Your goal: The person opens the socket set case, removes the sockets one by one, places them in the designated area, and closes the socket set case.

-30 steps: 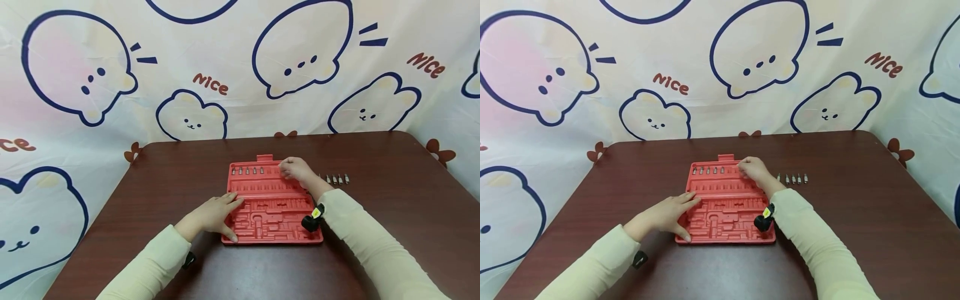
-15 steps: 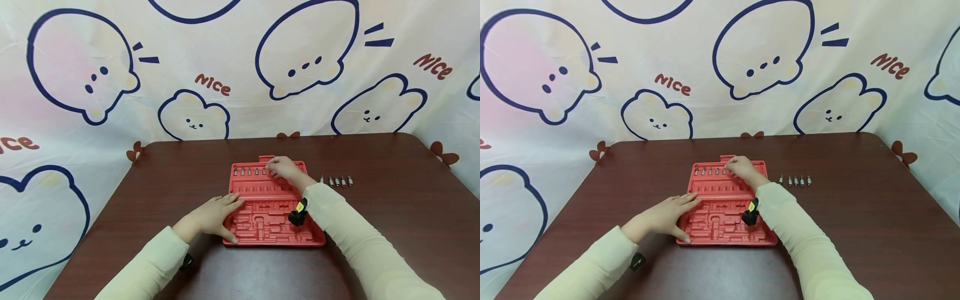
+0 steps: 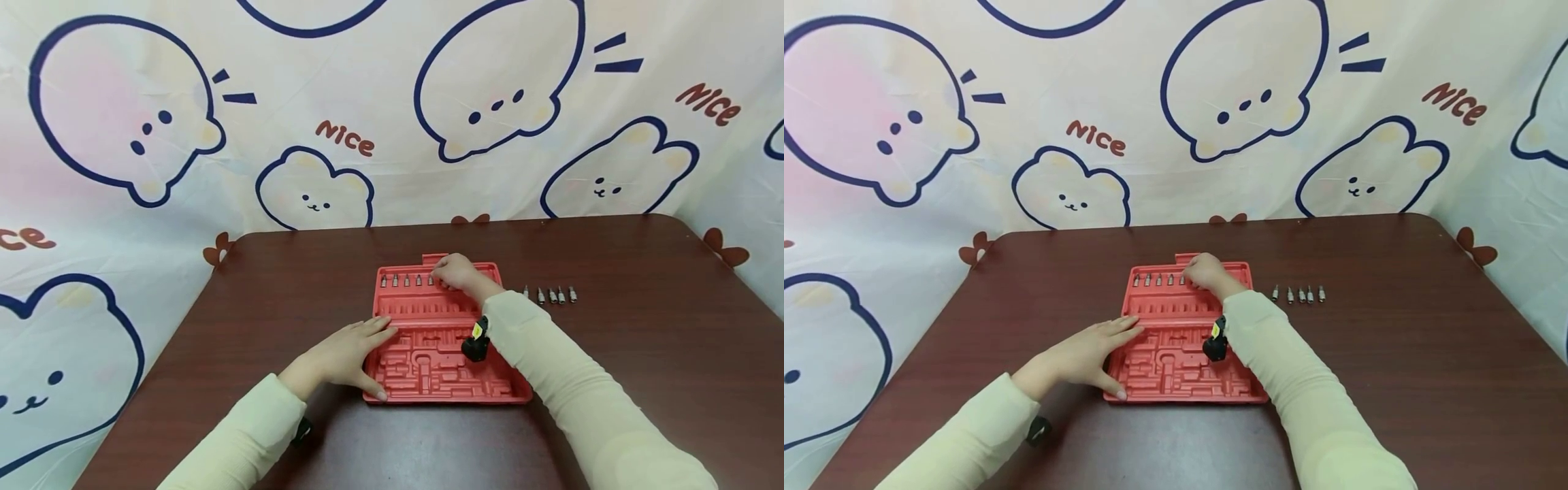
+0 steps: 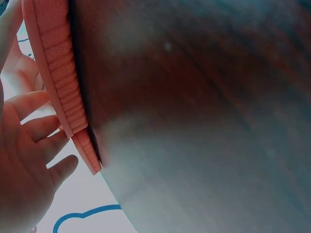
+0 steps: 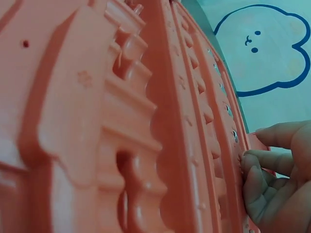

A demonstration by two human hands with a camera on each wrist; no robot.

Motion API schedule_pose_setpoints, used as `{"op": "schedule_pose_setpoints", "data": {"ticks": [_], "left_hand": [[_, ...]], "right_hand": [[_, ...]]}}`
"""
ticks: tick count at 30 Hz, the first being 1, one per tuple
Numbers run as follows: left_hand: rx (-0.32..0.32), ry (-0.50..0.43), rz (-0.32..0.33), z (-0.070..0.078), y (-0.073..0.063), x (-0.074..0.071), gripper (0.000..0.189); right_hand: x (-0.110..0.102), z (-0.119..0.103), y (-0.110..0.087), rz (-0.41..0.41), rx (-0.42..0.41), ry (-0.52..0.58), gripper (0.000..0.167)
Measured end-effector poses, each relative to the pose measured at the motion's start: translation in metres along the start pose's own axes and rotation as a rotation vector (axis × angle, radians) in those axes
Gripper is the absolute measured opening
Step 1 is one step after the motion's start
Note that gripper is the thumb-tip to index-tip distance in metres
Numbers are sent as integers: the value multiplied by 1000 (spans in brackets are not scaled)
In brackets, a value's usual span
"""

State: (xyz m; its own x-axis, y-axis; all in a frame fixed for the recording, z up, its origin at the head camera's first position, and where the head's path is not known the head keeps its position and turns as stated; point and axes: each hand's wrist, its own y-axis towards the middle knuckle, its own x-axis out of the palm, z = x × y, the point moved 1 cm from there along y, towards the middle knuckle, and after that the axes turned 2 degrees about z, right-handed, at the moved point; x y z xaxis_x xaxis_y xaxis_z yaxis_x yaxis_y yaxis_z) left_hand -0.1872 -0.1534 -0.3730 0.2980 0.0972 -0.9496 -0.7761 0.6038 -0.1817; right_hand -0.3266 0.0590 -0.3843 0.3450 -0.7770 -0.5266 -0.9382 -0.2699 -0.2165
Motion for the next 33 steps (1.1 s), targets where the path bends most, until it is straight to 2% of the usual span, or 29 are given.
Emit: {"op": "schedule_pose_setpoints", "data": {"ticks": [8, 13, 19, 26, 30, 33], "left_hand": [[17, -29, 7, -1, -2, 0, 101], [65, -32, 11, -1, -1, 2, 100], [84, -28, 19, -2, 0, 0, 101], [41, -65, 6, -4, 2, 3, 102], [23, -66, -4, -4, 3, 3, 103], [17, -70, -6, -3, 4, 2, 104]], "right_hand": [[5, -5, 3, 7, -27, -111, 26], [8, -8, 2, 14, -12, -148, 39], [10, -13, 3, 22, 38, -135, 40], [10, -10, 3, 60, 64, 48, 18], [9, -8, 2, 74, 77, 158, 19], [9, -5, 2, 67, 75, 182, 17]]}}
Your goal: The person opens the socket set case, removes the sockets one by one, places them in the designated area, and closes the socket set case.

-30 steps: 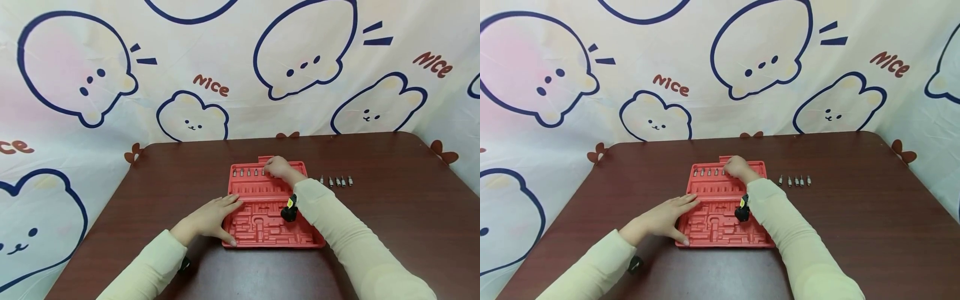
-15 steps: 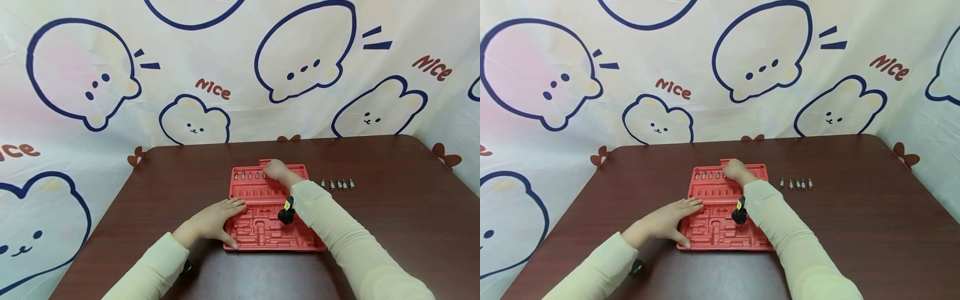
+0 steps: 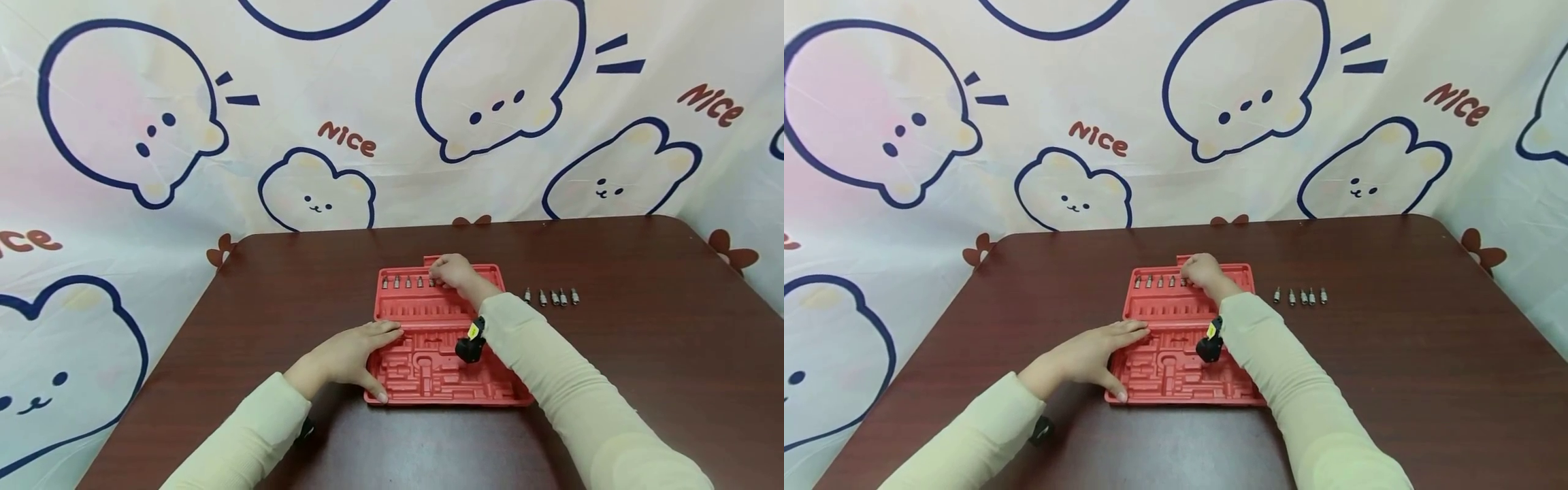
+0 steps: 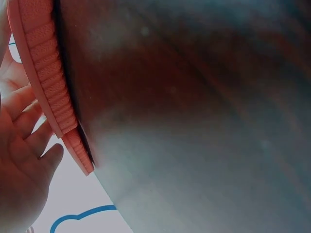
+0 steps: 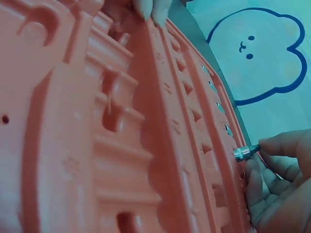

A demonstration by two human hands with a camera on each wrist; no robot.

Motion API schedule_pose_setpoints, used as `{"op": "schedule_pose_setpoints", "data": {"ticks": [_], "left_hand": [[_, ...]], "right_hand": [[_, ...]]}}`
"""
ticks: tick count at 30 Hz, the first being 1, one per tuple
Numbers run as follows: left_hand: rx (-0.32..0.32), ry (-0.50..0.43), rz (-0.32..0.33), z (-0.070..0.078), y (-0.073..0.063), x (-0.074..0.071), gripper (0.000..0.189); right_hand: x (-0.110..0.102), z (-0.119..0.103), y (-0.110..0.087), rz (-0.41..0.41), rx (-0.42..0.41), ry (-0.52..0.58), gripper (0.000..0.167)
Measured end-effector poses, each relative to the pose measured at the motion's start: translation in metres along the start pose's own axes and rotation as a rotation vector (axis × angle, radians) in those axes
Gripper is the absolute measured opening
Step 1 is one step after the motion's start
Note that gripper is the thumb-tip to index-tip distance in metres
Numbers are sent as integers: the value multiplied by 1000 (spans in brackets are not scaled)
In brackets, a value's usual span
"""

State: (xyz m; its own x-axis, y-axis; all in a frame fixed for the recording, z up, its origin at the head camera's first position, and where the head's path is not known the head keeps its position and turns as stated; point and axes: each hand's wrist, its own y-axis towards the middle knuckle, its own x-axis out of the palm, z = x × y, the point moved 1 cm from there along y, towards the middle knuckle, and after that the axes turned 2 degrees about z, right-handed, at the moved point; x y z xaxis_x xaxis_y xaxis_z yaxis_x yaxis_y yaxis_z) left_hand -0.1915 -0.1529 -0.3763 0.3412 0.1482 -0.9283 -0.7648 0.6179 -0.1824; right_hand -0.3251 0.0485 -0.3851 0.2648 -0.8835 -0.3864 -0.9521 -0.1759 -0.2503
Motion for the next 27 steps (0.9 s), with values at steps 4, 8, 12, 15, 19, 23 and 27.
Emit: {"op": "schedule_pose_setpoints", "data": {"ticks": [4, 8, 12, 15, 19, 23, 27], "left_hand": [[17, 14, 2, 0, -1, -2, 103], [34, 28, 5, 0, -1, -3, 102], [40, 31, -2, 0, -1, -3, 102], [50, 53, -3, 1, 0, -2, 103], [56, 94, 7, 2, 0, -1, 103], [60, 91, 18, 2, -1, -2, 99], [61, 57, 23, 2, -2, -3, 97]], "right_hand": [[2, 0, 0, -10, -32, -35, 16], [3, 1, 1, 9, -43, -56, 12], [4, 4, 0, 19, -33, -15, 8], [4, 6, -1, 27, -23, 37, 7], [2, 7, -1, 43, -10, 151, 10], [0, 6, -2, 43, -14, 192, 13], [-3, 4, -6, 26, -19, 188, 14]]}}
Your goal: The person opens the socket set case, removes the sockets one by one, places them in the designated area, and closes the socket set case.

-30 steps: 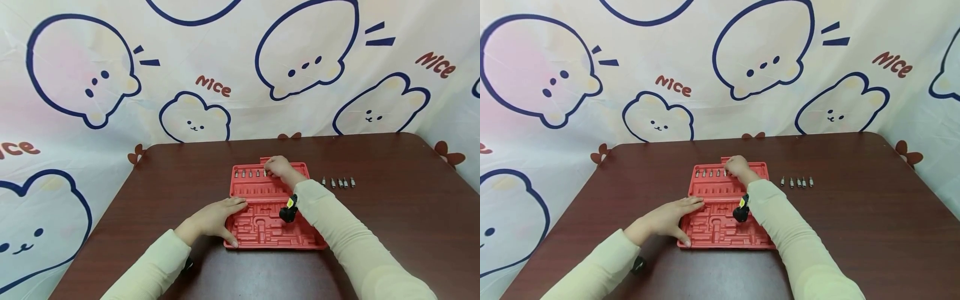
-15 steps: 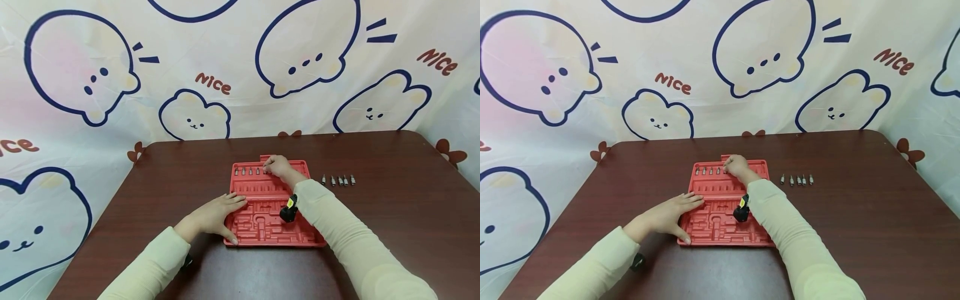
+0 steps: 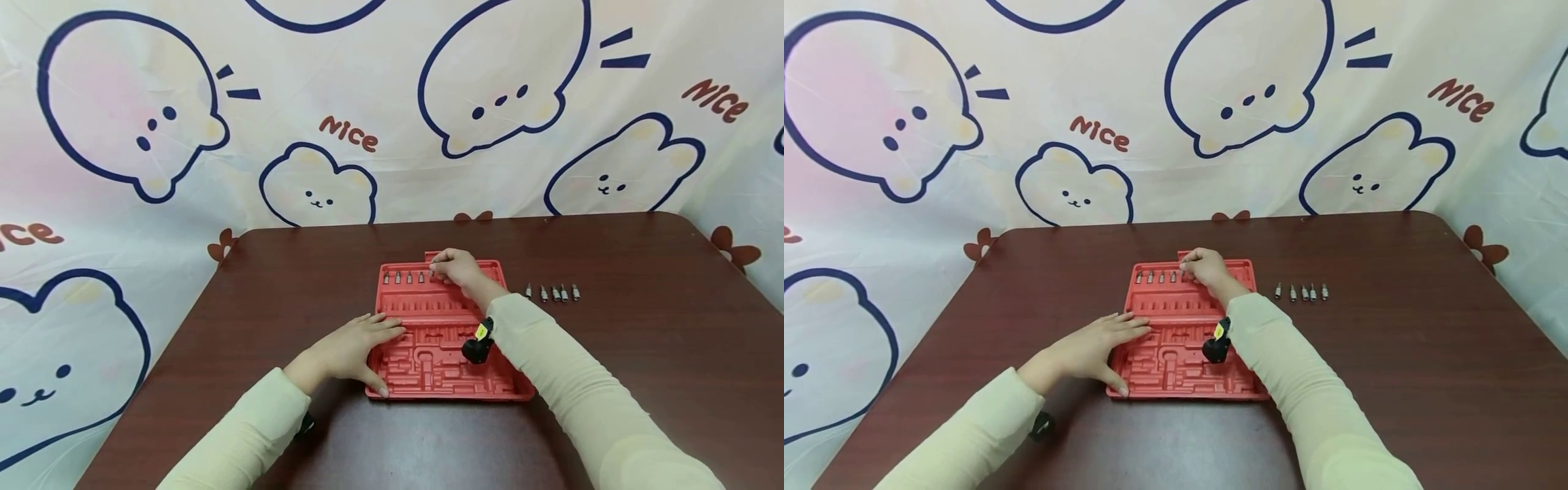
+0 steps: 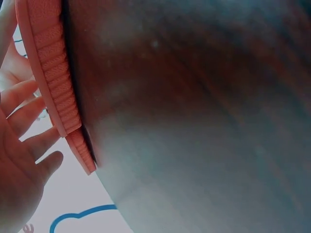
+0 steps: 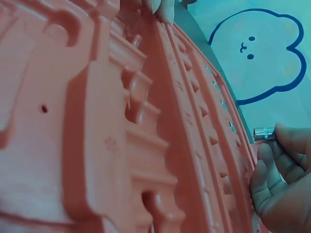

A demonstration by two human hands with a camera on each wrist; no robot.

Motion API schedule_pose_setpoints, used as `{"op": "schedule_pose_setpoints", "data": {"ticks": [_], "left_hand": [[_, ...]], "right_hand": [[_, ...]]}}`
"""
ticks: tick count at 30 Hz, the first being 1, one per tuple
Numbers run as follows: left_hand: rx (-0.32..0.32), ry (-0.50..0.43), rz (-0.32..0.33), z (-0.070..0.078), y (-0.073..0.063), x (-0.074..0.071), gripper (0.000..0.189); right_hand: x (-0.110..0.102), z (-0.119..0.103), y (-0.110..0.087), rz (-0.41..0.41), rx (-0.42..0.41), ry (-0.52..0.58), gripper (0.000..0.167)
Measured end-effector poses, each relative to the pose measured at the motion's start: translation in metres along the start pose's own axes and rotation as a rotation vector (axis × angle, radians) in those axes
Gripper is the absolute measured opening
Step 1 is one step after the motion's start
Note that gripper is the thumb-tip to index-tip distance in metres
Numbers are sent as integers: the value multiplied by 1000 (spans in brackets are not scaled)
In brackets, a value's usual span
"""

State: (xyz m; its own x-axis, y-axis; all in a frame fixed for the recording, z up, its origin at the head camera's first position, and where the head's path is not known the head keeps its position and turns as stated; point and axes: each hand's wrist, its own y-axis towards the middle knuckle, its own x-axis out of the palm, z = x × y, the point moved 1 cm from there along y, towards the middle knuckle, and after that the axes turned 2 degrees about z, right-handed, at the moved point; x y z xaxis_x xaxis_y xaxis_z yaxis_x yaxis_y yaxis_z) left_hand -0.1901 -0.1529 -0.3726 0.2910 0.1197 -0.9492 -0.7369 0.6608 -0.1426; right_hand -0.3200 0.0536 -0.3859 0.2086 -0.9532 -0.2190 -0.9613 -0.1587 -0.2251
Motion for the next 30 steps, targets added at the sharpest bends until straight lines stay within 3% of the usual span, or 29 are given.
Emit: {"op": "schedule_pose_setpoints", "data": {"ticks": [9, 30], "left_hand": [[11, -18, 9, -2, 0, 1, 96], [1, 18, 21, -2, 0, 2, 99]], "right_hand": [[-18, -7, -18, -21, -8, 111, 15], [-101, 13, -58, -86, -57, 114, 28]]}}
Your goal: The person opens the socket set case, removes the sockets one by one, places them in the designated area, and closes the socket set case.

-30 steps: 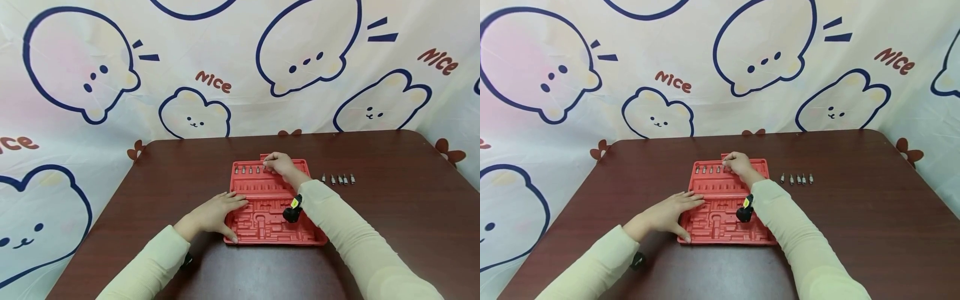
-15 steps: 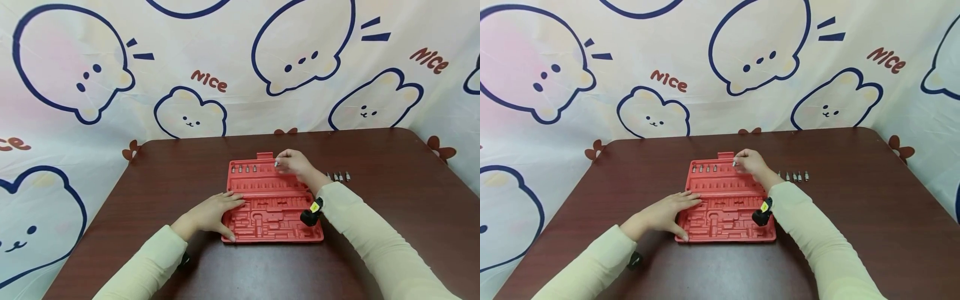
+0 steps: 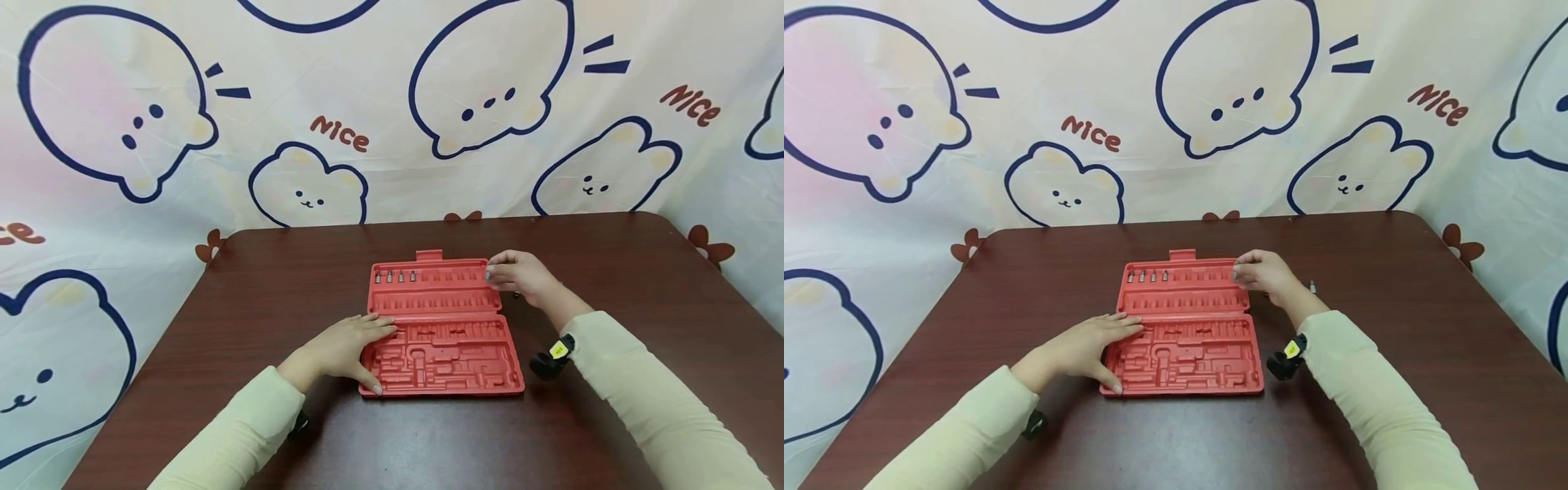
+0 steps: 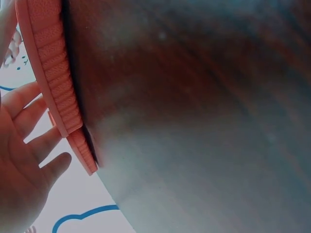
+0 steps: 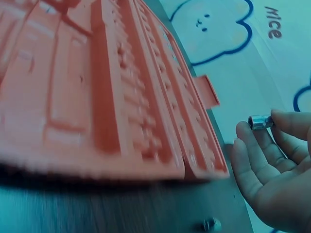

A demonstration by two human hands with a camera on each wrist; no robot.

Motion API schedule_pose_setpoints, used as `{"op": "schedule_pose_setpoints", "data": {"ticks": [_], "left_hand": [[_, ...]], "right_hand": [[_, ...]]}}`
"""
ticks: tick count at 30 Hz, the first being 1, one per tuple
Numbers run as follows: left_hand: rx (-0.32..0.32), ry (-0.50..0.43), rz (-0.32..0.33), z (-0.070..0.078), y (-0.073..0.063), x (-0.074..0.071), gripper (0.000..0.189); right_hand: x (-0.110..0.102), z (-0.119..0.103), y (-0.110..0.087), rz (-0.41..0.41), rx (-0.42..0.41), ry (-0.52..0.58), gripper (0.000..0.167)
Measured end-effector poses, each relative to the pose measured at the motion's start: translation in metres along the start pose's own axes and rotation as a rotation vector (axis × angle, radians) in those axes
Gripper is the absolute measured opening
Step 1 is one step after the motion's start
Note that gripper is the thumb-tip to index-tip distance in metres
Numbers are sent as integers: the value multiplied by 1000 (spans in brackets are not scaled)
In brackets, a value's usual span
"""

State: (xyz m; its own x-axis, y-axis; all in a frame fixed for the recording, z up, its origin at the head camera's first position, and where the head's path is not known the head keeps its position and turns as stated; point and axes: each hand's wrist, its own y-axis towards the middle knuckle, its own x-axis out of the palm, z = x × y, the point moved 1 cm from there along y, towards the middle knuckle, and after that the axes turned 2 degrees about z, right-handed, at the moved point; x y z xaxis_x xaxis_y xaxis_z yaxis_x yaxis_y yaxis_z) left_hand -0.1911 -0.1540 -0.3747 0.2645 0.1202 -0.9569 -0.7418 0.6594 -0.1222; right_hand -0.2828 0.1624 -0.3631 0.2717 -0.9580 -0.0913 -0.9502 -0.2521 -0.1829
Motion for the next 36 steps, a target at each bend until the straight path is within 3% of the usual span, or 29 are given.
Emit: {"op": "schedule_pose_setpoints", "data": {"ticks": [7, 14, 22, 26, 31, 36], "left_hand": [[-9, -13, -11, 0, -1, 0, 98], [-14, -30, -24, 0, -1, 1, 97], [-31, -41, -26, 1, -2, -1, 97], [-31, -43, -21, 1, -2, -1, 97], [-25, -34, -17, 1, -1, -1, 97], [-35, -35, -23, 1, -1, -1, 98]], "right_hand": [[-35, 7, -20, 32, -12, 26, 23], [-74, 19, -41, 123, -13, 44, 14], [-108, 32, -50, 216, -33, 29, 4], [-117, 40, -50, 248, -10, -73, 7], [-119, 48, -44, 253, 34, -284, 30], [-116, 52, -38, 286, 53, -463, 38]]}}
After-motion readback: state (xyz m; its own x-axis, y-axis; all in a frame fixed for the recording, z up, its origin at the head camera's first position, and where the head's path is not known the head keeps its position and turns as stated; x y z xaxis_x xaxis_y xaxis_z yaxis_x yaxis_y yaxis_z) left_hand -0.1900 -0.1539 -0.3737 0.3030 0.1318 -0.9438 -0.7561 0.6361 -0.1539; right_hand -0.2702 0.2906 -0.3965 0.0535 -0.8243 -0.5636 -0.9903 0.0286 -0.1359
